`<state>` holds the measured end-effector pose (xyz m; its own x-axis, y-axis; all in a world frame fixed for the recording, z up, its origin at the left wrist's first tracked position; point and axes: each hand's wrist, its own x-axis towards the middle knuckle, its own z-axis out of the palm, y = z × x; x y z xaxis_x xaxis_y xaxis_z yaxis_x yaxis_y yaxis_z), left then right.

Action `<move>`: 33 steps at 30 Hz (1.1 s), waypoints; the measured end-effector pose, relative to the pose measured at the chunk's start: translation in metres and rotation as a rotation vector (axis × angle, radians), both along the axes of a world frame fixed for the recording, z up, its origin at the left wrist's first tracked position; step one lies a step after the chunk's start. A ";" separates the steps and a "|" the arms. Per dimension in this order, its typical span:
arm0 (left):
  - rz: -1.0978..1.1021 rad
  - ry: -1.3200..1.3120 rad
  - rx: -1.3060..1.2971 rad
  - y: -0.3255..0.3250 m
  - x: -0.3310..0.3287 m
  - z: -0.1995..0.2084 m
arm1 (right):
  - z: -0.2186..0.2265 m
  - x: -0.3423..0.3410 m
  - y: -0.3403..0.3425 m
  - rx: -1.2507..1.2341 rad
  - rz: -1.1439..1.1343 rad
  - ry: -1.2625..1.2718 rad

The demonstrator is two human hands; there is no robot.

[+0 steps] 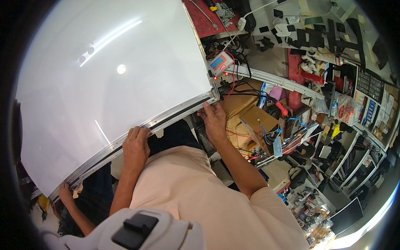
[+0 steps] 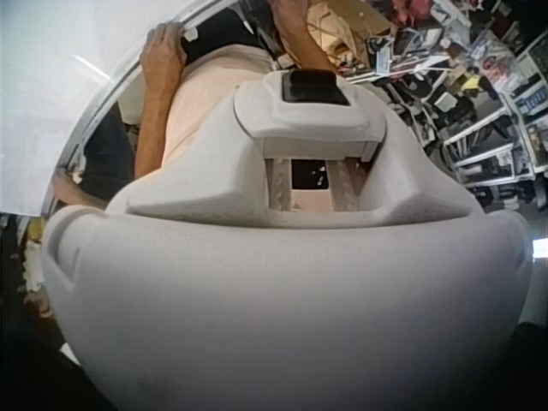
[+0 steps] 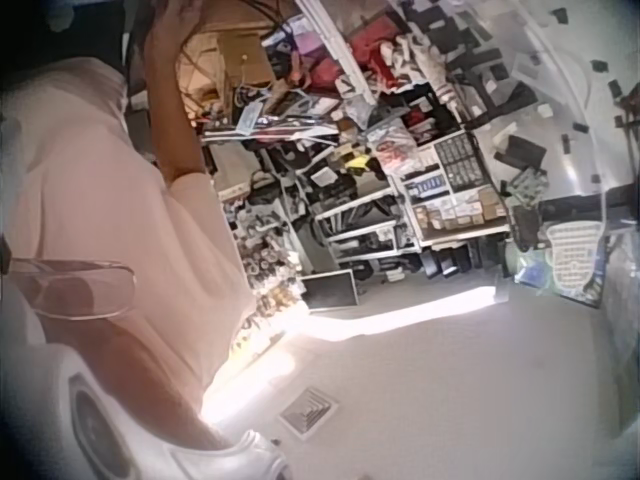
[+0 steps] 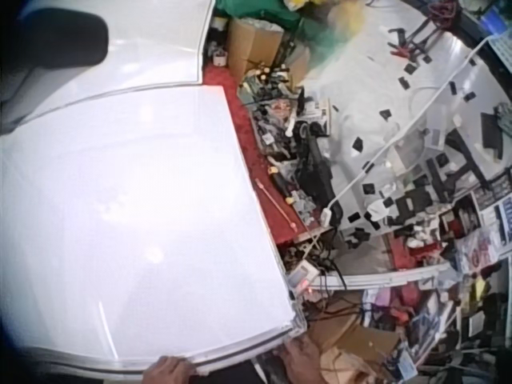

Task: The person removes parts from the edge of a monitor frame, handles thin strips on a bench while using a handheld tool to touch specific points, and then replaces components in the frame while another person holds the monitor.

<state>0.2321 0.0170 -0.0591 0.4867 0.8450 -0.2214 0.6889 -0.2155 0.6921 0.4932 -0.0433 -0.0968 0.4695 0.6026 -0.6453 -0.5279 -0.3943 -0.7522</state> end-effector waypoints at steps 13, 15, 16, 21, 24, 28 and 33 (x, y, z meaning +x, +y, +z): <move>-0.003 -0.045 0.049 -0.002 -0.001 0.002 | 0.002 0.016 0.000 0.007 -0.041 -0.098; -0.020 -0.047 0.059 -0.001 -0.001 0.004 | 0.000 0.020 0.000 -0.004 -0.078 -0.115; -0.021 -0.050 0.064 -0.001 -0.002 0.004 | 0.001 0.021 0.000 -0.008 -0.064 -0.124; 0.005 -0.068 0.053 -0.001 -0.001 0.006 | 0.002 0.029 0.003 -0.060 0.008 -0.199; 0.034 -0.063 -0.008 -0.001 0.001 0.010 | 0.004 0.029 0.006 -0.075 0.008 -0.190; 0.053 -0.095 0.003 0.001 0.004 0.012 | 0.001 0.032 0.005 -0.047 0.019 -0.183; 0.045 -0.088 -0.042 0.003 0.004 0.012 | 0.001 0.036 0.007 -0.048 0.011 -0.156</move>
